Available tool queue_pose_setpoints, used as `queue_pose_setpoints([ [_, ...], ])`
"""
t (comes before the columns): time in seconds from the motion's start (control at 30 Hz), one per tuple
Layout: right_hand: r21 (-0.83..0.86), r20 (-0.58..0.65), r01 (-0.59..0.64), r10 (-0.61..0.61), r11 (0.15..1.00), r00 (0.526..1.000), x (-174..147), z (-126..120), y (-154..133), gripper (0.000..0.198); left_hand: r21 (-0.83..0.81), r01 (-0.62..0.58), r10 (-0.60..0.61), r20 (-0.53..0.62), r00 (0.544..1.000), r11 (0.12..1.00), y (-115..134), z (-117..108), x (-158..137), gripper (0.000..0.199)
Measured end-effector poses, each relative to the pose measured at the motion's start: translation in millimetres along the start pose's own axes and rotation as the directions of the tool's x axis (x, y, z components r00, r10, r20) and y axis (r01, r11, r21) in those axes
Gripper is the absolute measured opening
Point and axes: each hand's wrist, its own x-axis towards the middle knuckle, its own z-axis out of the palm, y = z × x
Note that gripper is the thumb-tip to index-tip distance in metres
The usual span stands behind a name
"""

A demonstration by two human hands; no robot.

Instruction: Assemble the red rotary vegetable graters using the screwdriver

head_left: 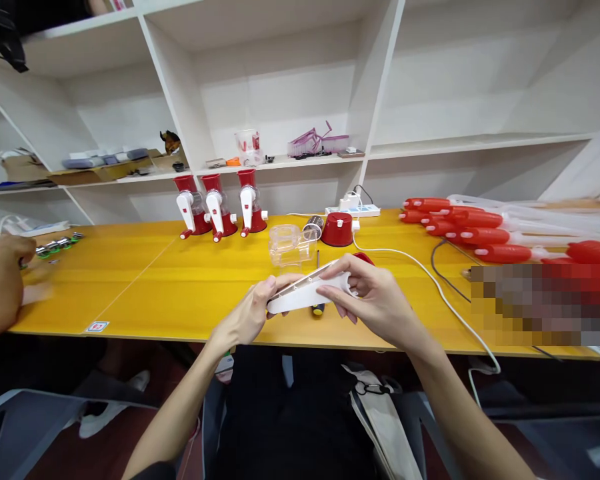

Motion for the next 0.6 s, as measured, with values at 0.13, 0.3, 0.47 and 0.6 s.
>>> queue_pose_setpoints([
  [0.13,-0.076,-0.031,-0.012,0.010,0.997,0.999,-1.7,3.2,-4.2,0.031,0.026,-0.058,0.057,0.023,0.998,0.998,2.5,0.1,-0.8,0.075],
  [0.3,-0.037,-0.071,-0.006,0.004,0.999,0.997,-4.3,-12.4,-7.4,0.030,0.117,-0.055,0.050,0.045,0.998,0.992,5.1,-0.5,-4.6,0.081],
  [0.47,-0.026,-0.060,0.010,-0.012,1.000,0.998,-4.8,-10.4,-7.3,0.030,0.124,-0.030,0.025,0.040,0.999,0.992,4.5,2.7,-4.7,0.075],
  [0.6,-0.055,-0.045,-0.008,0.006,0.998,0.999,-2.3,-1.3,-7.2,0.031,0.113,-0.020,0.018,0.026,1.000,0.993,4.3,4.1,-4.3,0.075],
])
